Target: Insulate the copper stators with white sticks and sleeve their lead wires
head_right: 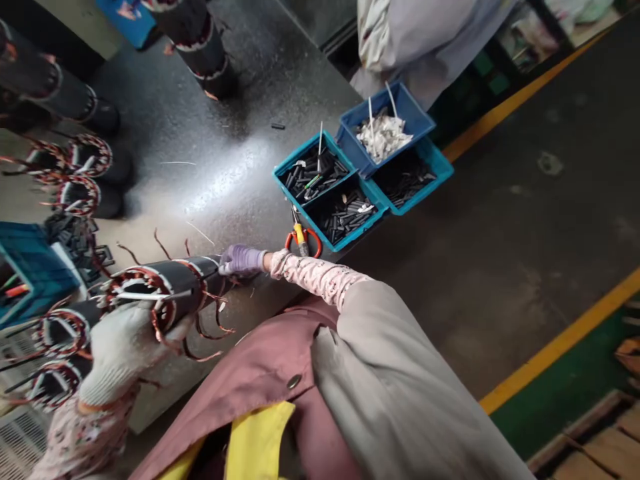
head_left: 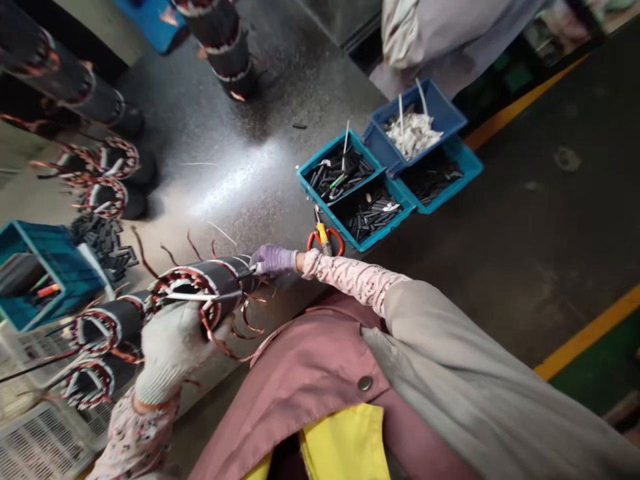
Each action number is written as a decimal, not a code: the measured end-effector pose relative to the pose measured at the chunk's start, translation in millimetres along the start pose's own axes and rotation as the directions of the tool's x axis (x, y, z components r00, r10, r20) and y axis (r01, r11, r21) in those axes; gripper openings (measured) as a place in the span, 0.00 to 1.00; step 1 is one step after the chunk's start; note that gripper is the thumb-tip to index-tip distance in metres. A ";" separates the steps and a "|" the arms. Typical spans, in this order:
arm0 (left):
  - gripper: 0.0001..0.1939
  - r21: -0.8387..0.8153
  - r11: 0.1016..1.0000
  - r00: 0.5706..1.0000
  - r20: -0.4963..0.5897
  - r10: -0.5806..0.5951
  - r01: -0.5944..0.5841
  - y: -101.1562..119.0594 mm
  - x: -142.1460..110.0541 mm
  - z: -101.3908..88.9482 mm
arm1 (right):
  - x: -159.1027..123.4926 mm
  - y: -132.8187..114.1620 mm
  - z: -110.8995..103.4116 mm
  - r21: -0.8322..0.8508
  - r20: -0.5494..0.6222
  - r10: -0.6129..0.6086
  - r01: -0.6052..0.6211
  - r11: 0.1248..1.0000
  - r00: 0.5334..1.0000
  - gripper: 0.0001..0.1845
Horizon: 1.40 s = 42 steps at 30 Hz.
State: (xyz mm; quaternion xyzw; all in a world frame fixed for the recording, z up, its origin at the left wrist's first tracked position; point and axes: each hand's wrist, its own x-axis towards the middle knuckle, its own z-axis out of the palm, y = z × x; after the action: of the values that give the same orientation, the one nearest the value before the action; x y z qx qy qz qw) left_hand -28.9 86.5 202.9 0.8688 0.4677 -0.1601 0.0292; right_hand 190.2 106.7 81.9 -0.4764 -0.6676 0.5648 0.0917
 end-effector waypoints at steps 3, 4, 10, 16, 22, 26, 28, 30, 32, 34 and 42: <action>0.19 0.002 0.997 0.997 -0.006 -0.078 0.078 6.4 -2.8 -2.6 | -36.8 19.4 -10.5 -0.033 -0.196 -0.036 0.030 0.999 0.980 0.14; 0.19 -0.006 0.995 0.995 -0.026 -0.097 0.097 9.2 -4.1 -2.7 | -56.3 33.6 -20.2 -0.066 -0.307 -0.012 -0.009 0.998 0.952 0.14; 0.22 -0.049 0.985 0.983 -0.063 -0.171 0.168 25.0 -6.1 -4.7 | -151.2 148.6 -83.2 -0.069 -0.648 0.472 -0.663 0.745 0.598 0.20; 0.32 0.013 0.984 0.982 0.057 -0.180 0.179 31.1 -2.5 -10.9 | -132.7 219.9 -69.8 -0.028 -0.685 0.411 -0.586 0.810 0.602 0.34; 0.33 0.000 0.991 0.984 0.114 -0.136 0.137 29.0 -2.5 -9.8 | -161.9 227.2 -81.8 0.016 -0.800 0.190 -0.296 0.955 0.570 0.17; 0.33 -0.012 0.995 0.992 0.080 -0.095 0.096 27.5 -4.4 -8.8 | -145.7 144.6 -54.2 0.254 -0.714 0.322 -0.198 0.947 0.622 0.09; 0.31 -0.014 0.997 0.994 0.073 -0.079 0.080 26.6 -5.2 -8.7 | -111.0 104.9 -25.8 0.544 -0.512 0.461 -0.141 0.827 0.725 0.10; 0.29 -0.024 0.998 0.997 0.066 -0.051 0.052 25.9 -6.4 -8.4 | -71.6 81.3 2.0 0.703 -0.327 0.529 -0.172 0.690 0.783 0.11; 0.26 -0.044 0.999 0.999 0.048 -0.022 0.025 25.1 -8.1 -7.3 | -39.2 73.7 22.3 0.792 -0.202 0.537 -0.185 0.581 0.819 0.12; 0.23 -0.065 0.998 1.000 0.022 -0.003 0.005 24.3 -10.4 -5.3 | -18.3 74.8 32.2 0.849 -0.123 0.528 -0.187 0.495 0.840 0.13; 0.19 -0.109 0.991 0.993 -0.093 0.068 -0.078 23.0 -16.1 -1.2 | 2.6 71.1 16.7 0.848 -0.009 0.493 -0.254 0.464 0.870 0.18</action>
State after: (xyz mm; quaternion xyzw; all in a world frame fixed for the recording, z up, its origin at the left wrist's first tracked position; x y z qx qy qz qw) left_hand -17.9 60.9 206.6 0.8887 0.4445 -0.0933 0.0629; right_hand 215.6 91.0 15.2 -0.5795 -0.1836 0.7499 0.2609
